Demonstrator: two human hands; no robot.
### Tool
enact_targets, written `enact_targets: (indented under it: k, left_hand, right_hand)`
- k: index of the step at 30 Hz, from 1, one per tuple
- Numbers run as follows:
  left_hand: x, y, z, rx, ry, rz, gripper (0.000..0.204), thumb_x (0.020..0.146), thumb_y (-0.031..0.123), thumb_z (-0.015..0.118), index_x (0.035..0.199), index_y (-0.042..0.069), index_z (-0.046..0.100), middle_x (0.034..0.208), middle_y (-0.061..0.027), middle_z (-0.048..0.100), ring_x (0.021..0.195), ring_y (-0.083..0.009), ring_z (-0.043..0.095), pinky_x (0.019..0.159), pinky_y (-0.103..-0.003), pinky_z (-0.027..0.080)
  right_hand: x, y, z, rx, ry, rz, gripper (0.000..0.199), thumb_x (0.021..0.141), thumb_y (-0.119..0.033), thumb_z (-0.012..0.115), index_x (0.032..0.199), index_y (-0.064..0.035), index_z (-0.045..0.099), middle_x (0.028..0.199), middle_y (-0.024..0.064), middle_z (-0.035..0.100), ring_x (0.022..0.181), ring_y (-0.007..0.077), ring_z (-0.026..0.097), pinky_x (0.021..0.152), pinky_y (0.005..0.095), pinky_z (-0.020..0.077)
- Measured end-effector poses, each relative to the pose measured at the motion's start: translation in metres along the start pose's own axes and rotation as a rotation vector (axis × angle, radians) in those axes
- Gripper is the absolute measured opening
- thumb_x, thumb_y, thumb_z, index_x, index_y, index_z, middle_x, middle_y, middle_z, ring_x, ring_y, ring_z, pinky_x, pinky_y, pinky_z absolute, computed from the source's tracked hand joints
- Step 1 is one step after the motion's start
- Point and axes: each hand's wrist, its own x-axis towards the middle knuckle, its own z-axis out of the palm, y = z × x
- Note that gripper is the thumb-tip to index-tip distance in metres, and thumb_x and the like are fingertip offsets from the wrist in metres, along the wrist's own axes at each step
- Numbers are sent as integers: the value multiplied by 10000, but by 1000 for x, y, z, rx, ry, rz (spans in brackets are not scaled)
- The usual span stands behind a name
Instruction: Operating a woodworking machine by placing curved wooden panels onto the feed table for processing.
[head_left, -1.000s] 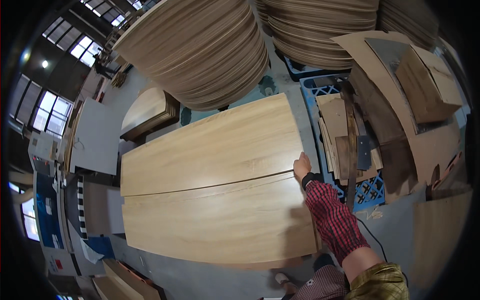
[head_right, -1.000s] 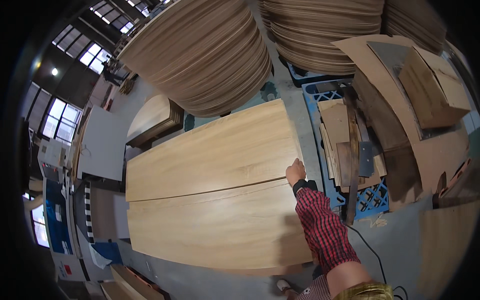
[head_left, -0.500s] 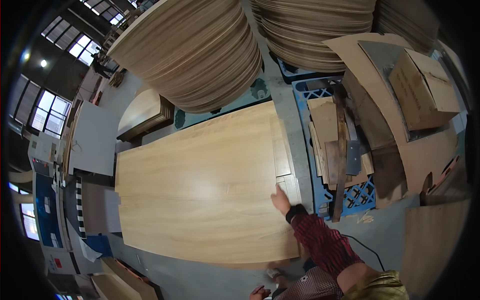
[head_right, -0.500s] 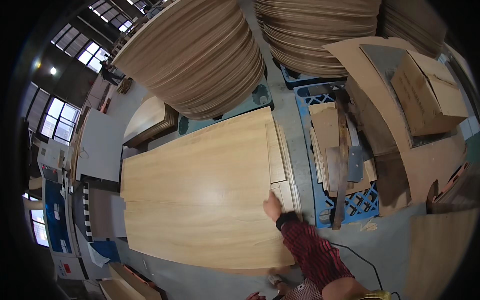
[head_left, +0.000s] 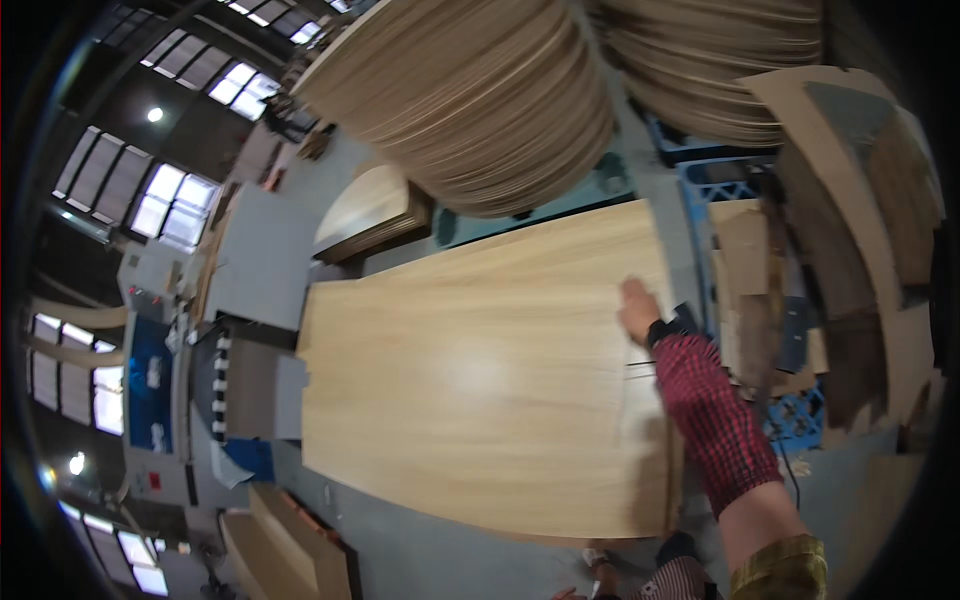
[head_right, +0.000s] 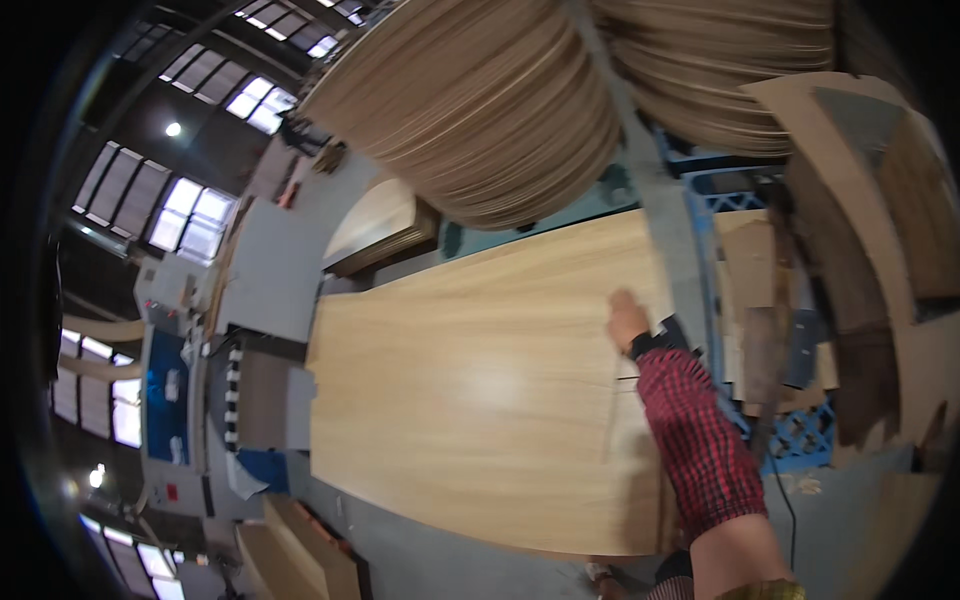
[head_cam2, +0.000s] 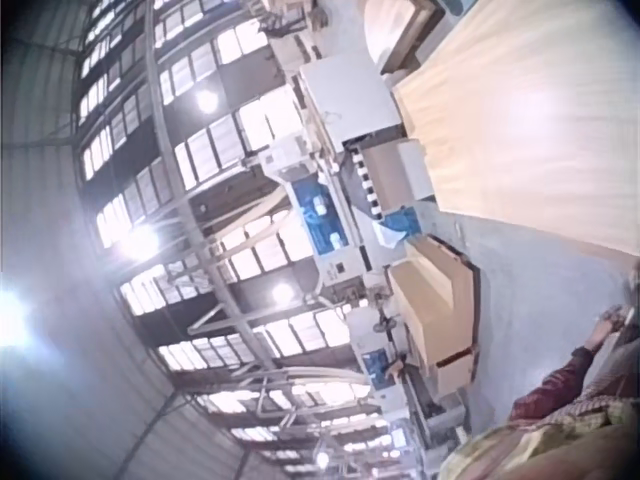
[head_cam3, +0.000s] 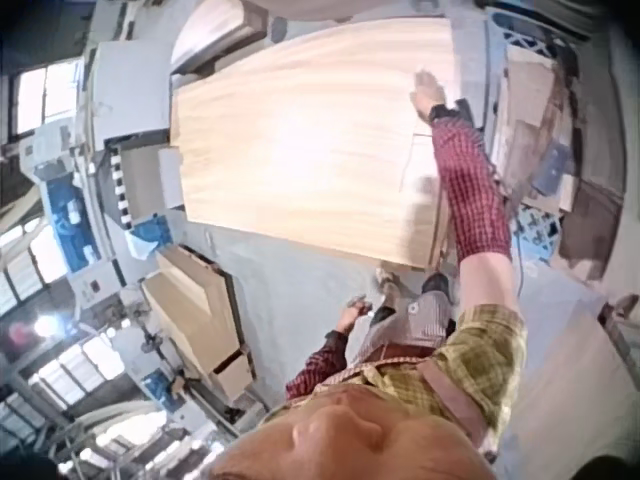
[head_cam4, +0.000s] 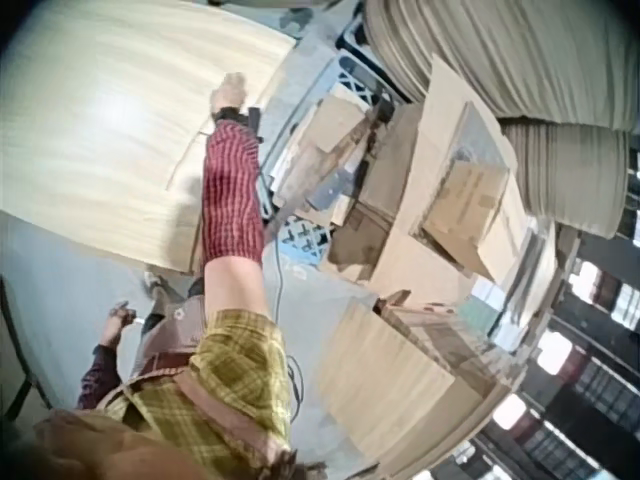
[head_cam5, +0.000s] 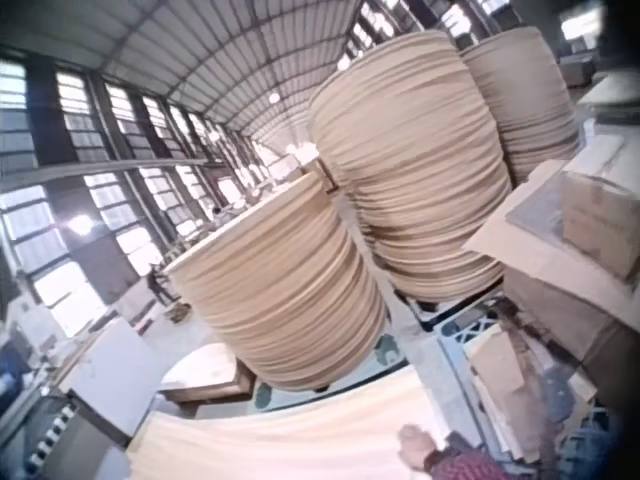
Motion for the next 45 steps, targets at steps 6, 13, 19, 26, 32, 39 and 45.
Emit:
enact_targets:
  k: [6,13,19,26,32,39,45]
  left_hand:
    - [-7,-15,-46,-41,186,-43,435,820,174,488,1179,-59,411,866,-96,582,759,-167,561,716,-282,460]
    - [49,17,-65,-2,203,48,412,831,188,447,1159,-61,448,995,-142,576,900,-200,552,794,-307,439]
    - [118,55,-96,-111,246,154,224,836,261,436,916,55,475,759,-60,542,692,-191,533,613,-280,412]
    - [104,21,-204,-155,190,-32,351,851,339,444,1089,81,466,959,-62,559,856,-190,542,719,-361,439]
    - [140,-48,-295,-102,-170,-47,386,866,366,467,1049,28,499,907,-65,586,810,-183,576,691,-334,485]
    - [10,22,-255,-217,-486,-212,475,862,308,493,1184,-24,387,1144,-118,482,985,-215,514,806,-353,443]
    - [41,12,-289,552,-536,469,400,903,297,401,1181,9,395,1031,-102,570,929,-226,553,844,-352,434]
  right_hand:
    - [22,-38,1,-342,33,48,597,650,-252,668,1142,-20,422,1139,135,441,1046,271,414,855,398,344]
    - [-58,-56,-16,-368,-195,-80,461,636,-310,687,968,-36,521,952,113,510,948,253,458,787,371,364]
    - [-232,-101,-13,-329,-285,-212,277,688,-188,582,880,-2,509,895,152,502,885,299,468,746,402,384]
    - [-386,-140,7,24,-187,121,282,670,-129,586,905,-1,497,845,143,510,817,289,496,735,378,416]
    - [-490,-190,41,959,-61,860,323,839,-260,517,1045,-18,457,744,8,511,605,93,473,549,219,413]
    - [-568,-284,36,877,20,1264,478,891,-340,422,1150,61,405,1059,124,514,930,197,500,803,296,413]
    - [-621,-243,-2,1016,164,978,474,901,-313,402,1174,73,380,1150,147,484,1021,219,476,899,322,352]
